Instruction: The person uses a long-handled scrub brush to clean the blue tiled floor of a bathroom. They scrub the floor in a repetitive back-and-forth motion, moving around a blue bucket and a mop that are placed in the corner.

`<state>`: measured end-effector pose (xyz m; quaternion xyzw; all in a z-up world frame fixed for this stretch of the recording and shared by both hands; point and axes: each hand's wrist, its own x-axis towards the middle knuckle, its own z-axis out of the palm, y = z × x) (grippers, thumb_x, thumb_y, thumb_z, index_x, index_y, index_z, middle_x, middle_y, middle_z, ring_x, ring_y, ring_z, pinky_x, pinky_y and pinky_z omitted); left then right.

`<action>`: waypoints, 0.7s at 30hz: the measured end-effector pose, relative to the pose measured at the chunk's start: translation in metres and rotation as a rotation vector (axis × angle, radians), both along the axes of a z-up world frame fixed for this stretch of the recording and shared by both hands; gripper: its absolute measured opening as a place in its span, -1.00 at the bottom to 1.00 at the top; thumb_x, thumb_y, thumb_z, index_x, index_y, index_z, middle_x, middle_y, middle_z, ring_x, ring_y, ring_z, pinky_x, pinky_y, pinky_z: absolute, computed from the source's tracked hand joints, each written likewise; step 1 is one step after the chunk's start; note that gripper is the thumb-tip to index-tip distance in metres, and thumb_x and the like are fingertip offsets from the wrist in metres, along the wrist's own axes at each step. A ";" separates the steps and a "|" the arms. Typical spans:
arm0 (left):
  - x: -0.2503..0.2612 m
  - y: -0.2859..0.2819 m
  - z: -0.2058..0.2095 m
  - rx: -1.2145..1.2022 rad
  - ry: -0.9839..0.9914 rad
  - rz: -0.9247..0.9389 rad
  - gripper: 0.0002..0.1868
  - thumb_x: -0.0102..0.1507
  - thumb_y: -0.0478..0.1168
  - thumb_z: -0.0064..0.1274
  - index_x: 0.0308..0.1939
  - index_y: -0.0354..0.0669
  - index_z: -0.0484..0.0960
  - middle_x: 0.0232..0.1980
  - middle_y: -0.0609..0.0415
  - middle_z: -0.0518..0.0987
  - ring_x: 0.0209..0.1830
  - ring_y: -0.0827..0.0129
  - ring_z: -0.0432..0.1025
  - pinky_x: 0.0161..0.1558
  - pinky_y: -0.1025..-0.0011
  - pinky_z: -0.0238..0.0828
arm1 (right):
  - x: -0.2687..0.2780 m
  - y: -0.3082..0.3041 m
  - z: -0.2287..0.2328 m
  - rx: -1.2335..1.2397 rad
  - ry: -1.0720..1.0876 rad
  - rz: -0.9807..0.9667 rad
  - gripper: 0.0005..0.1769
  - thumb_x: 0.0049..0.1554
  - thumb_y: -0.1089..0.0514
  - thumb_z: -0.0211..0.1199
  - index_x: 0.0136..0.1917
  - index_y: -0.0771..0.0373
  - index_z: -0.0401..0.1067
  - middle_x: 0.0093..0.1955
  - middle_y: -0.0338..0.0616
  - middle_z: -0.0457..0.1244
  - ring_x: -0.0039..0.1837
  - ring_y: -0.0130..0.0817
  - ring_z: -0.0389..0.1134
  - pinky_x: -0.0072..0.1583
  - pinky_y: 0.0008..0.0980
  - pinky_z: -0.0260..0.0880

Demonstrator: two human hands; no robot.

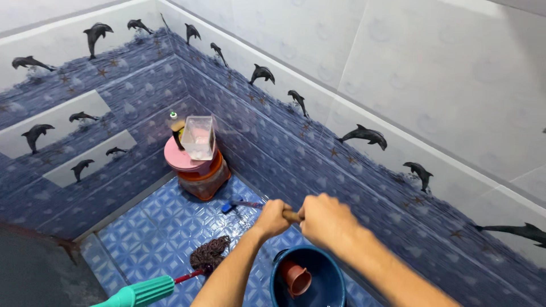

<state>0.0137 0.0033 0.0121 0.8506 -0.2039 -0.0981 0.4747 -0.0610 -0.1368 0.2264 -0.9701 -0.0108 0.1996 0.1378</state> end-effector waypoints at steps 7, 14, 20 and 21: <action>-0.039 -0.006 0.004 0.068 0.039 -0.032 -0.86 0.05 -0.29 0.21 -0.33 -0.22 0.76 -0.39 -0.28 0.60 -0.33 -0.03 0.59 -0.30 0.16 0.45 | -0.040 -0.014 -0.005 0.011 0.100 -0.003 -0.62 0.09 0.10 0.25 0.19 -0.03 0.59 0.09 0.08 0.41 0.20 0.03 0.44 0.25 -0.05 0.44; -0.092 -0.053 0.027 0.026 0.024 0.006 -0.85 0.07 -0.26 0.20 -0.45 -0.33 0.68 -0.47 -0.30 0.55 -0.50 -0.03 0.54 -0.40 0.14 0.36 | -0.066 -0.051 0.045 -0.092 0.157 0.081 -0.57 0.07 0.18 0.17 0.17 -0.10 0.61 0.06 0.03 0.43 0.17 -0.03 0.48 0.25 -0.07 0.47; -0.125 -0.047 0.016 0.135 0.071 0.105 -0.68 0.14 -0.15 0.31 -0.49 -0.39 0.63 -0.53 -0.35 0.47 -0.57 -0.14 0.39 -0.44 0.16 0.32 | -0.110 -0.047 0.007 -0.066 0.081 0.144 -0.75 0.09 0.14 0.26 0.04 0.25 0.52 0.05 0.11 0.38 0.17 0.08 0.43 0.19 -0.01 0.46; -0.136 -0.049 0.014 0.100 0.060 0.085 -0.76 0.09 -0.20 0.27 -0.48 -0.36 0.65 -0.53 -0.32 0.49 -0.56 -0.07 0.45 -0.44 0.18 0.34 | -0.119 -0.050 0.003 -0.033 0.083 0.159 -0.76 0.08 0.15 0.27 0.03 0.26 0.50 0.04 0.11 0.39 0.17 0.08 0.43 0.18 -0.01 0.46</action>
